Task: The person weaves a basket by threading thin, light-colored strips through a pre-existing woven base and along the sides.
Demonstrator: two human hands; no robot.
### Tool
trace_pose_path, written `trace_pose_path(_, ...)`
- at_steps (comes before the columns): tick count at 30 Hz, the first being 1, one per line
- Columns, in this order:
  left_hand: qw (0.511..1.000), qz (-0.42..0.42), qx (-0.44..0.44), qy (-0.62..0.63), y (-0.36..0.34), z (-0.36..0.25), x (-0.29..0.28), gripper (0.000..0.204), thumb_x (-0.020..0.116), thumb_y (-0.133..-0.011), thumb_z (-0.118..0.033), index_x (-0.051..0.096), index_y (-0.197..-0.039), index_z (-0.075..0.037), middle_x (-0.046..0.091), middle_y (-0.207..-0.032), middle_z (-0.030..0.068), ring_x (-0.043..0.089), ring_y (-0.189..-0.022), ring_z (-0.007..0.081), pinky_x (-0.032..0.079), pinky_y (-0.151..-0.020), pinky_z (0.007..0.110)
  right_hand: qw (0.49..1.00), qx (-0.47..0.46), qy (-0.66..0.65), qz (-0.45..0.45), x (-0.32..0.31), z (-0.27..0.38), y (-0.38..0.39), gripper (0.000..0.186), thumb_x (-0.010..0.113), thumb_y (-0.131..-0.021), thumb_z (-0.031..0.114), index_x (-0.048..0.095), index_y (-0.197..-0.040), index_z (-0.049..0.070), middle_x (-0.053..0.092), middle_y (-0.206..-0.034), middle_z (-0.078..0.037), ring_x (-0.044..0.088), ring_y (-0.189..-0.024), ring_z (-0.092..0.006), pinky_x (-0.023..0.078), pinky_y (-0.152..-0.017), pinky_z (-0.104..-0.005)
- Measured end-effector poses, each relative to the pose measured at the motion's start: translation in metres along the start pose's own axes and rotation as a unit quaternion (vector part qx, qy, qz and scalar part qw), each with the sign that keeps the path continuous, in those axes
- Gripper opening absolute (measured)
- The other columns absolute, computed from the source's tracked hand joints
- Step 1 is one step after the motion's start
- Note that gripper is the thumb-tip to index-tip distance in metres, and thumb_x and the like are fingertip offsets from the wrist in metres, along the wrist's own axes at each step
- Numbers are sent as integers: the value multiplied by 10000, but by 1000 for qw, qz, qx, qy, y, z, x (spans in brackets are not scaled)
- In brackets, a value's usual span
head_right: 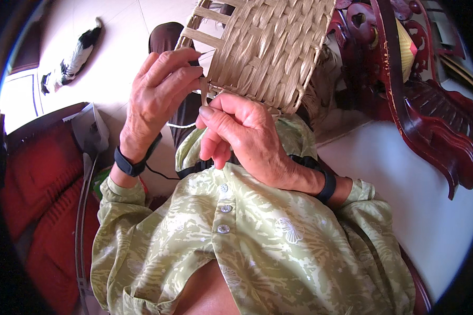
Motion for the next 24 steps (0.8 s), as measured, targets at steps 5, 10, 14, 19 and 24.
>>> trace_pose_path(5,994,47,96,-35,4,15,-7,243,774,-695,-157,692,-917,-104,648,-1239,27,641,-1039,184,499,-839,354,999,5,-13,29,4,-21,-6,294,540,-1045,266,618,-948,0,683,-760,-83,604,-581,-99,507,-569,-228)
trace_pose_path(10,983,90,147,-70,6,28,-5,130,707,-761,-224,666,-823,-116,649,-909,-24,620,-957,161,430,-964,393,998,-44,5,43,4,-31,-18,265,557,-1035,219,625,-911,-5,655,-776,-48,602,-666,-91,502,-639,-228)
trace_pose_path(14,987,56,135,-68,-8,25,-4,146,707,-756,-201,597,-758,-105,564,-695,-17,607,-823,173,414,-982,411,983,-152,103,6,-5,-23,-25,267,574,-1019,194,611,-846,-6,633,-776,-27,581,-695,-86,487,-642,-249)
trace_pose_path(19,989,-68,103,-86,-47,25,1,178,723,-794,-183,569,-751,-105,599,-698,12,623,-765,197,435,-954,406,963,-247,99,-36,-26,26,-27,251,563,-1019,199,615,-834,38,616,-761,-6,583,-686,-62,482,-604,-215)
trace_pose_path(24,976,-174,43,-126,-90,29,-4,143,728,-820,-160,614,-759,-100,661,-716,48,655,-742,244,446,-930,405,942,-328,71,-27,-41,79,-47,227,565,-1013,204,642,-880,35,636,-792,-1,596,-713,-66,479,-640,-220)
Point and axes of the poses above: each hand's wrist, its own y-axis away from the middle knuckle, its own x-axis out of the palm, z = x × y, the point moved 3 cm from there along -y, towards the middle knuckle
